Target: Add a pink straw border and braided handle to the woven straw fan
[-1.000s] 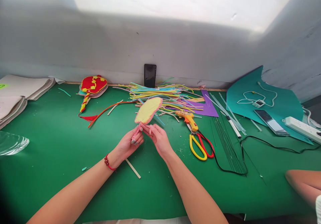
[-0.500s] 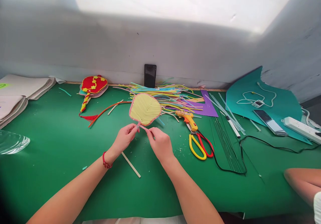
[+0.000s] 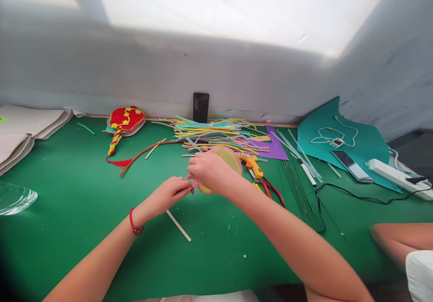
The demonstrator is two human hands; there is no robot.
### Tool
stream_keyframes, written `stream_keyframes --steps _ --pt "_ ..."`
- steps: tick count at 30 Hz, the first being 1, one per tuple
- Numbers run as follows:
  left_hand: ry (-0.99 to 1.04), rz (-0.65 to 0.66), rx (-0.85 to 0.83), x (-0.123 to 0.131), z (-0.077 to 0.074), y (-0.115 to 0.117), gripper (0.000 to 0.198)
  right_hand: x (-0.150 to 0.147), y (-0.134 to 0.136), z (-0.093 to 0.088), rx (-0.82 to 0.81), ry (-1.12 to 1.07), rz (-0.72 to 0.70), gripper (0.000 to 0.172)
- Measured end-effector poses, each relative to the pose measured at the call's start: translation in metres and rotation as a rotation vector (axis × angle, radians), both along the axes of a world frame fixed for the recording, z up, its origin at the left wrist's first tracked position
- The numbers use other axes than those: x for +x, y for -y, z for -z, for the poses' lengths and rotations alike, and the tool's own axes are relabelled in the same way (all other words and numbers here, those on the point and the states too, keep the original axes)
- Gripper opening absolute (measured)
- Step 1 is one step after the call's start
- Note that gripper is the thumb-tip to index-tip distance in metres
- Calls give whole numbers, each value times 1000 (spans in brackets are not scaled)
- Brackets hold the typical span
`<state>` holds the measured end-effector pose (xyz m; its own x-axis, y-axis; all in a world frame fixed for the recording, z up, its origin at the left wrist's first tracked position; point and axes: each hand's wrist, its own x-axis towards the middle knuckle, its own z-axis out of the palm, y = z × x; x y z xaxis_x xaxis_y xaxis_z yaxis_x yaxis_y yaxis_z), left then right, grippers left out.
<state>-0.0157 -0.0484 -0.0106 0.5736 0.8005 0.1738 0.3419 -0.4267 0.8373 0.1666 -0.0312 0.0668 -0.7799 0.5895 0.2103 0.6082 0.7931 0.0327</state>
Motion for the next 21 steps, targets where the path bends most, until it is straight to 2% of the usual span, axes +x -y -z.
stream_keyframes --steps 4,9,12,15,18,21 --pt "-29 195 51 -4 -8 2 21 -5 -18 -25 -387 147 -39 25" --pt "-131 482 38 -2 -14 11 22 -9 -17 -35 -942 423 34 26" --pt "-168 625 -30 1 -13 16 23 -15 -10 -34 -1059 500 30 34" --pt "-98 746 -172 2 -16 19 23 -21 -7 -32 -1135 479 -41 38" --pt "4 881 -266 -1 -24 21 29 -20 -10 -30 -1272 381 -111 43" --pt "118 913 -348 -7 -31 21 32 -10 -10 -25 -1406 170 -148 45"
